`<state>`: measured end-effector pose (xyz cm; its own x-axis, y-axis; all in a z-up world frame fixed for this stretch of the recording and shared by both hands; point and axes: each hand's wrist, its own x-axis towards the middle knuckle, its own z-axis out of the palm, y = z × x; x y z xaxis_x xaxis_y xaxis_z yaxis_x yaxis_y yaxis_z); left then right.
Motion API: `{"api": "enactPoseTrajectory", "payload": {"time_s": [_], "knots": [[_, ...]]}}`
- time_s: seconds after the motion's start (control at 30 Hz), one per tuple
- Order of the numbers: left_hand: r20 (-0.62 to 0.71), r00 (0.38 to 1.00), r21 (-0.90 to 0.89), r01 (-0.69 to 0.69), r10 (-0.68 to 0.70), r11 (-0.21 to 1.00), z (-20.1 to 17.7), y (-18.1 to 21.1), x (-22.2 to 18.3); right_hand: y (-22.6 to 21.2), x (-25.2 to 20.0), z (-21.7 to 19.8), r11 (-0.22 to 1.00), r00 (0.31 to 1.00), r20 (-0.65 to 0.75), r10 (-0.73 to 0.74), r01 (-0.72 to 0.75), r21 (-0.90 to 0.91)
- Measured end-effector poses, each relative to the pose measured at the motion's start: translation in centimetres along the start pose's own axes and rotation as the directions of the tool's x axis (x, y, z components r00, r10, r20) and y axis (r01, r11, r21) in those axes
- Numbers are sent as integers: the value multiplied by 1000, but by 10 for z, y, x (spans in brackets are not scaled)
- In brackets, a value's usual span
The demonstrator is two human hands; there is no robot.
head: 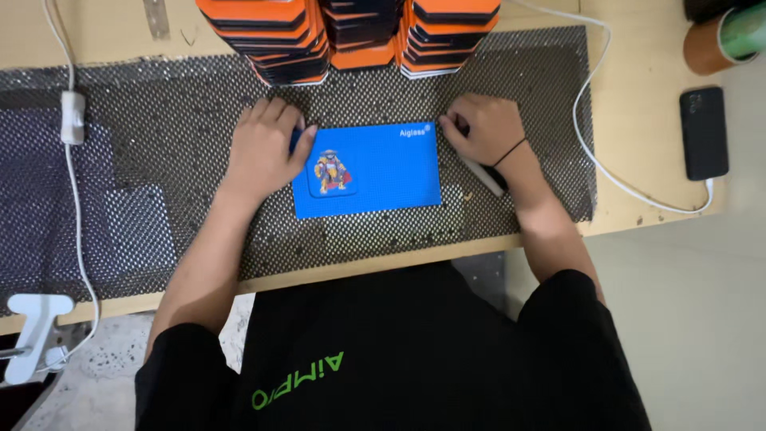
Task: The person removes a screen protector from a box, peels off a transparent film, and places the protector into a different folder or packaging sleeve.
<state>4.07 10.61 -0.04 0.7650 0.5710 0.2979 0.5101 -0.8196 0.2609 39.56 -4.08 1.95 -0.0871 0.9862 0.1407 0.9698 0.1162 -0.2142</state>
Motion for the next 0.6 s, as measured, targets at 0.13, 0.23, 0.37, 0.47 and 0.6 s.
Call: {"api": "enactPoseTrajectory", "payload": {"time_s": [0.13,0.23,0.37,0.47,0.6], "knots": [[81,992,-25,-99,100,995,-22,5,-1,6,-4,0,979,975,-92,-204,203,-20],[219,969,-111,-88,111,990,-35,9,-3,-6,-3,-8,968,970,-7,-244,244,55],[477,877,-138,6,62,990,-51,21,1,-13,-1,-16,964,960,93,-265,266,-3],[610,793,-138,91,13,986,-52,31,-1,-15,-5,-18,927,922,140,-360,371,-55],[616,788,-93,73,0,993,-51,37,-4,-24,-7,-24,921,917,144,-372,384,-62]]}}
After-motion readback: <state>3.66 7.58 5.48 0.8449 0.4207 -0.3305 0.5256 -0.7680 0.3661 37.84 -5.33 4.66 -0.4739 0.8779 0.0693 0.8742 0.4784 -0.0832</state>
